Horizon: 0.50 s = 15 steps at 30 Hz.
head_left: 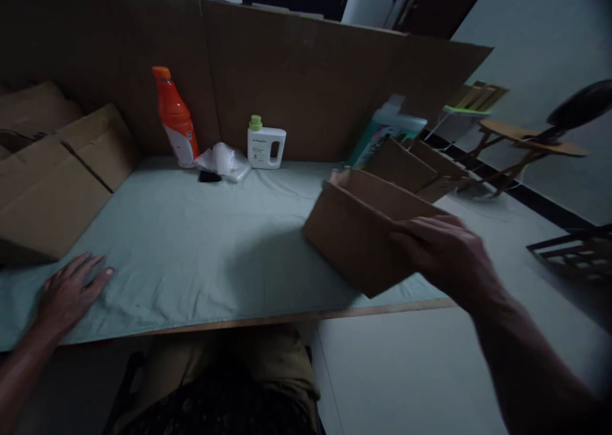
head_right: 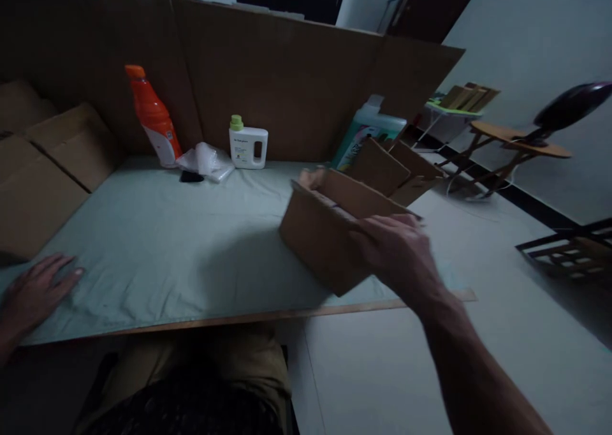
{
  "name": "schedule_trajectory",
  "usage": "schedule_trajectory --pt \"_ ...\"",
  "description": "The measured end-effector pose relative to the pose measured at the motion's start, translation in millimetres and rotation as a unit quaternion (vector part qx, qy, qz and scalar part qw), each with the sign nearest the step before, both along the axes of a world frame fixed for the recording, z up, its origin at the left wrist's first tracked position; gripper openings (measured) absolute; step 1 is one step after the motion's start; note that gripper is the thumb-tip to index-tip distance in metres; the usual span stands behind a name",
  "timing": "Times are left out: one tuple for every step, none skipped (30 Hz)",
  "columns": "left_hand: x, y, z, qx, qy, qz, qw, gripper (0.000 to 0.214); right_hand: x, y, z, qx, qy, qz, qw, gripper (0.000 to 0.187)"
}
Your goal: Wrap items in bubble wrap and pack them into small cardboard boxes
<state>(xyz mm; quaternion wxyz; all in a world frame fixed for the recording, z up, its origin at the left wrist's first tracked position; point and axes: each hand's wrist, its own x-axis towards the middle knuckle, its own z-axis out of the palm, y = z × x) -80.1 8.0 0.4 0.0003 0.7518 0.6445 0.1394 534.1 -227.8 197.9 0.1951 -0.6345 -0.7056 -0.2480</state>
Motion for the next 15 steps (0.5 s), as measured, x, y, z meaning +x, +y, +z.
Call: schedule_trajectory --pt "-1 1 -1.9 0.008 -0.006 -0.009 1.000 0.050 -20 15 -1.4 0.005 0.000 0.033 0.999 0.022" --pt "-2 2 -2.7 0.020 -0.016 -0.017 1.000 0.049 -39 31 -3.4 0.010 0.007 0.072 0.997 0.019" --pt "-1 1 -2.6 0.034 -0.028 -0.026 0.999 0.049 -57 45 -5.9 0.014 0.017 0.108 0.994 0.017" --pt "1 -1 -1.8 0.052 -0.042 -0.034 0.997 0.050 -74 59 -8.4 0.014 0.028 0.137 0.990 0.016" --pt "4 -3 -0.6 0.068 -0.056 -0.041 0.995 0.052 -89 71 -10.5 0.009 0.038 0.161 0.986 0.017" --pt "9 -6 0.8 0.078 -0.073 -0.049 0.993 0.054 -103 81 -12.2 -0.004 0.045 0.181 0.982 0.018" --pt "15 -9 2.3 0.083 -0.093 -0.058 0.990 0.056 -114 88 -13.0 -0.018 0.049 0.199 0.979 0.018" --pt "22 -13 3.9 0.083 -0.117 -0.065 0.987 0.058 -123 92 -13.2 -0.030 0.049 0.213 0.975 0.015" --pt "30 -17 5.8 0.080 -0.142 -0.073 0.984 0.060 -129 95 -12.7 -0.038 0.047 0.223 0.973 0.010" --pt "38 -21 7.9 0.074 -0.166 -0.081 0.980 0.060 -132 95 -11.9 -0.039 0.046 0.227 0.972 0.010" --pt "47 -26 10.5 0.068 -0.187 -0.089 0.976 0.060 -132 93 -11.2 -0.031 0.048 0.224 0.973 0.020" --pt "56 -30 13.4 0.062 -0.204 -0.100 0.972 0.060 -128 91 -11.2 -0.019 0.056 0.211 0.976 0.033" --pt "64 -33 16.5 0.053 -0.217 -0.114 0.968 0.060 -122 88 -12.4 -0.008 0.072 0.189 0.979 0.043" --pt "73 -36 19.6 0.038 -0.229 -0.131 0.964 0.062 -114 85 -15.3 -0.002 0.095 0.157 0.983 0.049" --pt "80 -39 22.5 0.022 -0.243 -0.149 0.958 0.066 -105 84 -20.2 -0.007 0.123 0.124 0.985 0.052"
